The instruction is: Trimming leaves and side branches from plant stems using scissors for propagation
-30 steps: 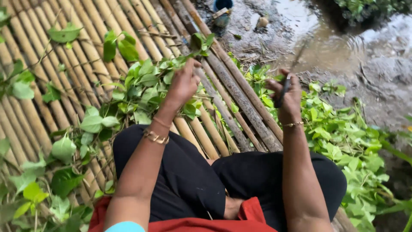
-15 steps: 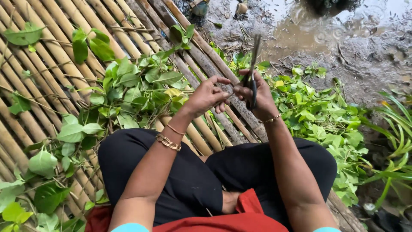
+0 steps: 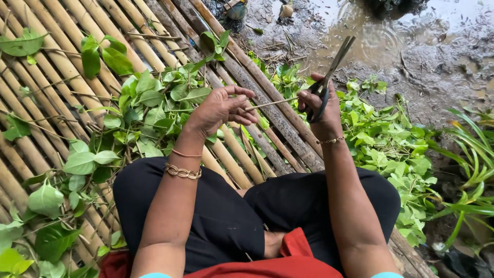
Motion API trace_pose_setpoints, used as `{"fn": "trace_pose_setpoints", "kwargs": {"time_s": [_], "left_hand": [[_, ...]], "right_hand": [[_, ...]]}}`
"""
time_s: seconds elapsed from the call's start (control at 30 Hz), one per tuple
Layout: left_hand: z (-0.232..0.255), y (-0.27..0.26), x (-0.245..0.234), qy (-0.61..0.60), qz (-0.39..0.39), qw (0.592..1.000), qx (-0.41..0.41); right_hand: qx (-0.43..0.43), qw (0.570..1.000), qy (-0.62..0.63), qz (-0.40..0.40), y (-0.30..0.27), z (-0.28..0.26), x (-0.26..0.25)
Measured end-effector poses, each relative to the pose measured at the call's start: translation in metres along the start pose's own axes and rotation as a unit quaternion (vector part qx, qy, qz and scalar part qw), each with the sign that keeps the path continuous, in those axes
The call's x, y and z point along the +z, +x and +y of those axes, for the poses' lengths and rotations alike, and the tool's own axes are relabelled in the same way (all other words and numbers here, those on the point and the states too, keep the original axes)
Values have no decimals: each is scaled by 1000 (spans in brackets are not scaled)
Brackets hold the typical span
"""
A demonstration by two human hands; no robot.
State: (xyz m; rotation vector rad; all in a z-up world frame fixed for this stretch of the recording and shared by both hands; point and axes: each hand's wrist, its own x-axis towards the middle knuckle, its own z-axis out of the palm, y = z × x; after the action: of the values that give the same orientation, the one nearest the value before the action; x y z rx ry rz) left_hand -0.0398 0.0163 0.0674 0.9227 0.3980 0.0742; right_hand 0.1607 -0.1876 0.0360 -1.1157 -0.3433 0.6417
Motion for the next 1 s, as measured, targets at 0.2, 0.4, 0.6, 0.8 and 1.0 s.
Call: {"fn": "trace_pose_setpoints", "kwargs": {"time_s": [0.2, 0.4, 0.6, 0.8, 1.0], "left_hand": [[-2, 0, 5, 21, -9, 999, 33], [-8, 8, -2, -15, 33, 997, 72], [-13, 16, -4, -88, 71, 987, 111], [-32, 26, 11, -73, 60, 988, 125], [-43, 31, 14, -76, 60, 987, 125]], "right_hand": [[-6, 1000, -17, 10, -3, 1, 6], [15, 999, -33, 15, -3, 1, 7], [42, 998, -41, 0, -9, 1, 18], [56, 998, -34, -20, -11, 7, 17], [82, 995, -37, -31, -16, 2, 30]]}}
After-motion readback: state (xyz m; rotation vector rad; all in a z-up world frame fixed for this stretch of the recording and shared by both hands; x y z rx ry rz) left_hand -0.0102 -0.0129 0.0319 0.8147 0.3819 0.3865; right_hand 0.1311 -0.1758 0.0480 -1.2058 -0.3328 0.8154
